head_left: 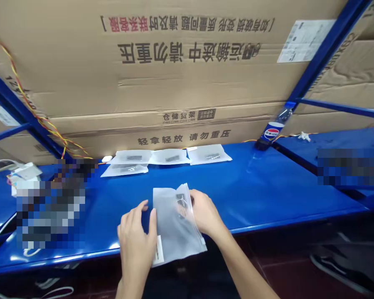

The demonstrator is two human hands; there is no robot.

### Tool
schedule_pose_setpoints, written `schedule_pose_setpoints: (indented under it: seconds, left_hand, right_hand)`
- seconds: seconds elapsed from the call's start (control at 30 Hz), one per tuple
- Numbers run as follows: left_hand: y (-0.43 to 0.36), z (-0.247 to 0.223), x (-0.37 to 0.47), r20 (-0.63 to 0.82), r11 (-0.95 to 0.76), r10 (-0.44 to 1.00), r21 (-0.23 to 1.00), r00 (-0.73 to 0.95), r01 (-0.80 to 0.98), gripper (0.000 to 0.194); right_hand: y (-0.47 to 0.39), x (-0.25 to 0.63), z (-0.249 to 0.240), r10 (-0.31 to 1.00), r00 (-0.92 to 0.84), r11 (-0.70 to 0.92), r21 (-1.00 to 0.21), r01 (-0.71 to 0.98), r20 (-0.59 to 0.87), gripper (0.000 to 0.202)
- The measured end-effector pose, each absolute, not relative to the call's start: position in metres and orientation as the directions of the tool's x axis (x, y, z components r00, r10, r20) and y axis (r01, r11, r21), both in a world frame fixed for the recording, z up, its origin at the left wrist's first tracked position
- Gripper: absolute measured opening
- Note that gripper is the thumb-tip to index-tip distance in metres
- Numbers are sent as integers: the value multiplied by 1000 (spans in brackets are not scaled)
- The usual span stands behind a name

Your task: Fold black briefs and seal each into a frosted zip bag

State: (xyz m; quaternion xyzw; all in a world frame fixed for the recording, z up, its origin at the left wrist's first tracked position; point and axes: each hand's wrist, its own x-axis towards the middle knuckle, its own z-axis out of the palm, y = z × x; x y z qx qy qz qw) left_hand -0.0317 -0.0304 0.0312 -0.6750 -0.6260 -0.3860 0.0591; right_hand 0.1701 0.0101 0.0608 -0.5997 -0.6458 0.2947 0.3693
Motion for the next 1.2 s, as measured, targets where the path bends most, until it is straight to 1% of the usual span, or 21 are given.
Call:
schedule_pose_setpoints:
  seconds: [0.07,0.13,0.2,0.27,0.3,0.33,0.4,0.47,0.53,0.6,0.67,0.7,0.73,0.77,0.83,0.9,0.93,1.0,1.07,1.13,1.2]
  left_hand:
    - [-25,28,-40,500,-129,858,425,-114,896,36]
    - [-23,29,-40,429,-131,897,490,-107,862,45]
    - [-22,34,-37,387,-152,917,570,-101,807,55]
    - [-22,40,-38,386,-151,911,634,-142,758,60]
    - [-22,43,-41,398,-137,899,651,-182,746,60]
    - [-20,45,-46,412,-113,882,655,-228,747,58]
    - [-16,46,-63,436,-41,845,630,-309,776,51]
    - [-10,45,-83,438,39,828,578,-350,815,44]
    - [-6,44,-101,441,85,828,512,-347,854,39]
    - [-7,44,-109,479,91,820,431,-313,898,38]
    - [-13,50,-105,572,76,771,355,-281,932,37]
    - [-18,53,-99,630,51,733,326,-257,944,35]
    - [-23,58,-89,689,5,690,303,-223,953,31]
    - [-28,62,-77,737,-64,652,285,-176,956,27]
    - [-36,67,-49,789,-258,612,272,-62,927,20]
    - [-38,68,-20,762,-420,647,318,35,850,18]
    - [-36,67,-7,731,-465,679,357,67,810,16]
    - [-27,62,15,678,-479,731,426,80,767,16]
    - [-15,56,29,631,-439,774,478,51,761,21]
    - [-4,50,36,580,-390,814,525,17,757,28]
    - [2,44,38,541,-364,841,550,12,752,37]
  right_hand:
    - [11,162,57,993,-58,113,-917,383,99,16]
    - [10,155,52,996,-77,64,-984,168,51,16]
    - [7,153,45,1000,-18,20,-1000,13,20,25]
    - [4,156,40,996,88,13,-998,-63,7,38]
    - [2,160,38,990,142,12,-997,-73,1,44]
    - [1,165,36,982,190,7,-998,-55,-4,49]
    - [-3,178,33,959,283,-7,-996,86,17,52]
    - [-6,191,32,932,339,8,-943,332,127,50]
    - [-10,200,31,897,327,56,-808,586,299,52]
    - [-15,202,33,855,256,116,-647,754,452,65]
    - [-19,198,36,842,112,217,-521,825,528,78]
    - [-20,194,37,843,36,275,-486,829,537,80]
    - [-21,190,37,843,-26,325,-470,821,538,79]
    - [-20,186,37,842,-63,360,-470,806,536,73]
    - [-18,179,35,840,-56,378,-508,774,540,52]
    - [-15,174,32,843,0,370,-579,726,539,28]
    - [-14,173,31,850,39,356,-628,692,525,21]
    - [-13,171,32,878,108,315,-734,602,465,13]
    - [-12,172,36,912,130,277,-819,502,388,6]
    - [-12,175,39,930,148,255,-879,403,337,12]
    - [-10,182,40,921,229,245,-925,291,316,18]
